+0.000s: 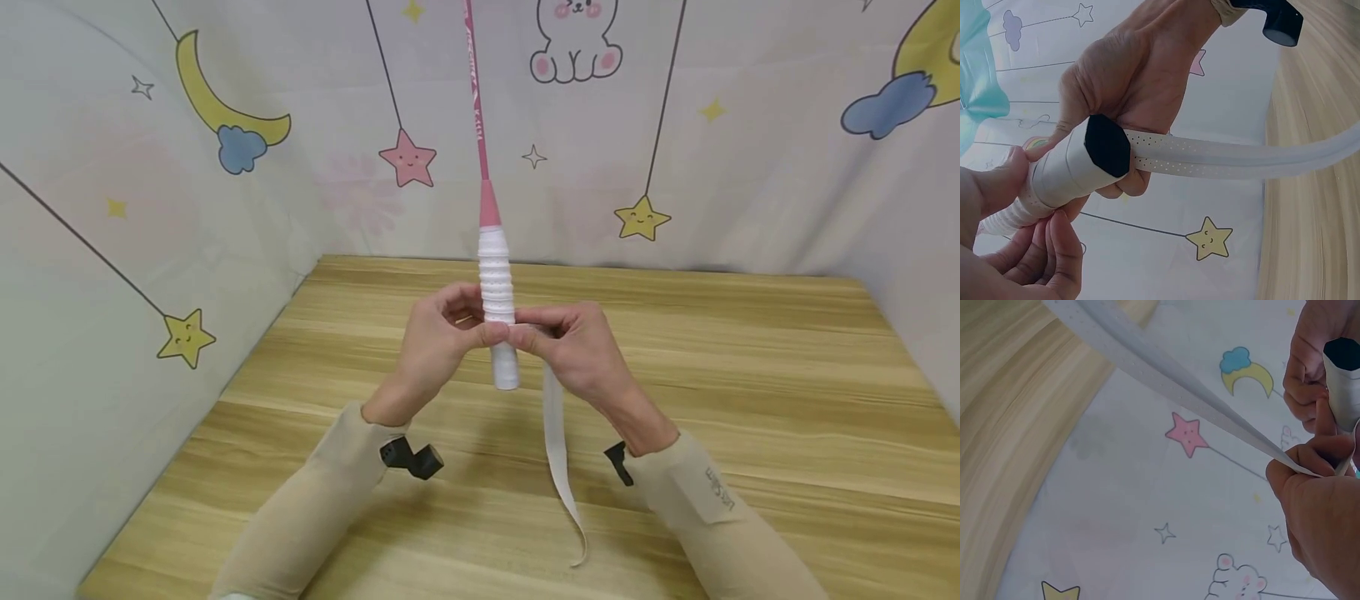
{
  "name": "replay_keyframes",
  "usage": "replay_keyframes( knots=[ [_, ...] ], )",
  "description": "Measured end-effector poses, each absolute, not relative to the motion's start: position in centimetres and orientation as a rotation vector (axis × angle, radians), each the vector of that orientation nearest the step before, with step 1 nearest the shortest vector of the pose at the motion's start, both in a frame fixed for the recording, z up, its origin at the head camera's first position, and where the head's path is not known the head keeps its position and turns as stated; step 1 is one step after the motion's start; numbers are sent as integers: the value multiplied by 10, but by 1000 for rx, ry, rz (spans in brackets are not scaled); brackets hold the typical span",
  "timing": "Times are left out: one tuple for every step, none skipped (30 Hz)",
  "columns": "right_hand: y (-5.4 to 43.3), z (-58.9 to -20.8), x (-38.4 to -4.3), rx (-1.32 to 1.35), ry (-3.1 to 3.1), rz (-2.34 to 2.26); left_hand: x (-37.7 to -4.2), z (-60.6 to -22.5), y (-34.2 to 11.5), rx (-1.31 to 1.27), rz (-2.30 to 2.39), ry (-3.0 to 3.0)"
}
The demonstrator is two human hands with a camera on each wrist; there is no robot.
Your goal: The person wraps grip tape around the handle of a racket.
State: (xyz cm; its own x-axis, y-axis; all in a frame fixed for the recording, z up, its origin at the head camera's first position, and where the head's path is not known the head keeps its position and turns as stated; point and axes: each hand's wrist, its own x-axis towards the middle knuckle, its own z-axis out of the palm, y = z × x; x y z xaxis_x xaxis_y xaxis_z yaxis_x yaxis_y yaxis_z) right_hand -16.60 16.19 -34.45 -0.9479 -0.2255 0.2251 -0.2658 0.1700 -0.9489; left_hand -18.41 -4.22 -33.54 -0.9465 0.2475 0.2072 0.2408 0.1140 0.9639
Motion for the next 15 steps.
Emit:
replay_keyframes(
  knots=[
    [162,-344,-166,502,-2389,1927,-185,-335,-43,512,2025,2335],
    [163,-344,-166,505,-2400,1916,-185,-335,-43,514,2028,2328],
    [163,-344,-167,512,-2408,1907,-186,-335,-43,517,2032,2319],
    [163,-343,-167,518,-2414,1898,-186,-335,-44,520,2035,2312],
    [164,-343,-167,521,-2422,1889,-186,-336,-44,524,2038,2304],
    [164,-343,-167,524,-2427,1884,-187,-336,-44,527,2042,2295],
    [164,-343,-167,527,-2429,1881,-187,-336,-44,530,2045,2286],
    [164,-342,-167,527,-2433,1881,-188,-336,-45,535,2049,2278],
    [164,-342,-167,523,-2435,1884,-188,-336,-45,541,2053,2270],
    [165,-342,-167,515,-2437,1890,-188,-336,-45,545,2060,2261],
    [165,-342,-167,504,-2438,1899,-189,-337,-45,550,2067,2251],
    [165,-341,-166,489,-2439,1911,-189,-337,-46,554,2074,2240],
    [165,-341,-166,471,-2440,1926,-189,-337,-46,558,2082,2229],
    [165,-341,-166,451,-2441,1942,-189,-338,-46,562,2092,2217],
    [165,-341,-166,434,-2441,1956,-190,-338,-46,567,2099,2209]
  ],
)
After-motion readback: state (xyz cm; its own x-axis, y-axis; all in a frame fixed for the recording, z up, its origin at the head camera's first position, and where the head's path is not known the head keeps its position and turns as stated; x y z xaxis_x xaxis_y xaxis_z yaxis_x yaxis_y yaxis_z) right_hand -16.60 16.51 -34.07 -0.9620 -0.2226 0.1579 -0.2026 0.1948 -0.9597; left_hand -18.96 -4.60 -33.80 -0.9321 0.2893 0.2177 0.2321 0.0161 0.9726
